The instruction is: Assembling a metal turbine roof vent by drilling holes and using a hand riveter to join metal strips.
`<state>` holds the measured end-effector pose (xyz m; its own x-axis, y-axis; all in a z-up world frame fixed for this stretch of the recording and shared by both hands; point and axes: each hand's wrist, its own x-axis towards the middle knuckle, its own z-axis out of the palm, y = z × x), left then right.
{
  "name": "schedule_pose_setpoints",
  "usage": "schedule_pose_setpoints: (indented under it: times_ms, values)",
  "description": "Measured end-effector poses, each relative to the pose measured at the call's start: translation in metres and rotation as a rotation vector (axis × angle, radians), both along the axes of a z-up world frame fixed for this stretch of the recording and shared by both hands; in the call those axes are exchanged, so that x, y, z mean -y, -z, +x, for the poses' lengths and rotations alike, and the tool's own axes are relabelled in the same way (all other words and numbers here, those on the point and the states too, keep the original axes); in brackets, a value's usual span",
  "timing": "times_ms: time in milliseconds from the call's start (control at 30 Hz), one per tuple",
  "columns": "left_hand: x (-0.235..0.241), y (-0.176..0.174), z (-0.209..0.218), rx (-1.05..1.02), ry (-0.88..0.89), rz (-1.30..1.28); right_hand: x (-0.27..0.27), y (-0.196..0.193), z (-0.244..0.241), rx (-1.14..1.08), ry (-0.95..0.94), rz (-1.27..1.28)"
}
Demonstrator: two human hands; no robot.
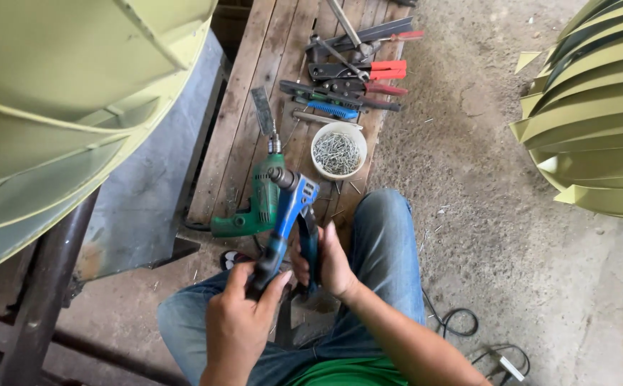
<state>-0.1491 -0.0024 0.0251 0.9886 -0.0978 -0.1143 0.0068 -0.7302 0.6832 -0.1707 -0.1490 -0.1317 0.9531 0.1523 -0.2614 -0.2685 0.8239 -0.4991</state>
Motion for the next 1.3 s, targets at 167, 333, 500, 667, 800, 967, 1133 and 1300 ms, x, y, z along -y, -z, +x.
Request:
schedule_pose_setpoints:
  times_ms: [167, 333, 500, 667, 800, 967, 1133, 1300]
  values:
    - [-0.013, -0.009, -0.008, 0.079, 0.037, -0.055, 0.058, 0.003, 0.051, 0.177, -0.055, -0.698]
    - [-0.019, -0.004, -0.016, 0.123, -0.043, -0.075, 0.136, 0.021, 0.133, 0.069, 0.321, -2.192]
    - [-0.020, 0.004, -0.014, 0.178, -0.098, -0.021, 0.144, 0.042, 0.154, 0.073, 0.226, -2.275]
    - [-0.028, 0.012, -0.018, 0.241, -0.098, 0.050, 0.148, 0.026, 0.152, 0.117, 0.237, -2.250]
    - [-0.028, 0.027, -0.017, 0.339, -0.079, 0.113, 0.122, -0.075, 0.126, 0.147, 0.335, -1.747]
    - [-0.030, 0.038, -0.016, 0.388, -0.085, 0.195, 0.062, -0.172, 0.073, 0.320, 0.208, -1.038]
    - [-0.039, 0.040, -0.025, 0.401, -0.075, 0.257, 0.039, -0.170, 0.063, 0.337, 0.196, -0.851]
    - [-0.049, 0.039, -0.034, 0.472, -0.092, 0.323, 0.026, -0.172, 0.061, 0.373, 0.193, -0.873]
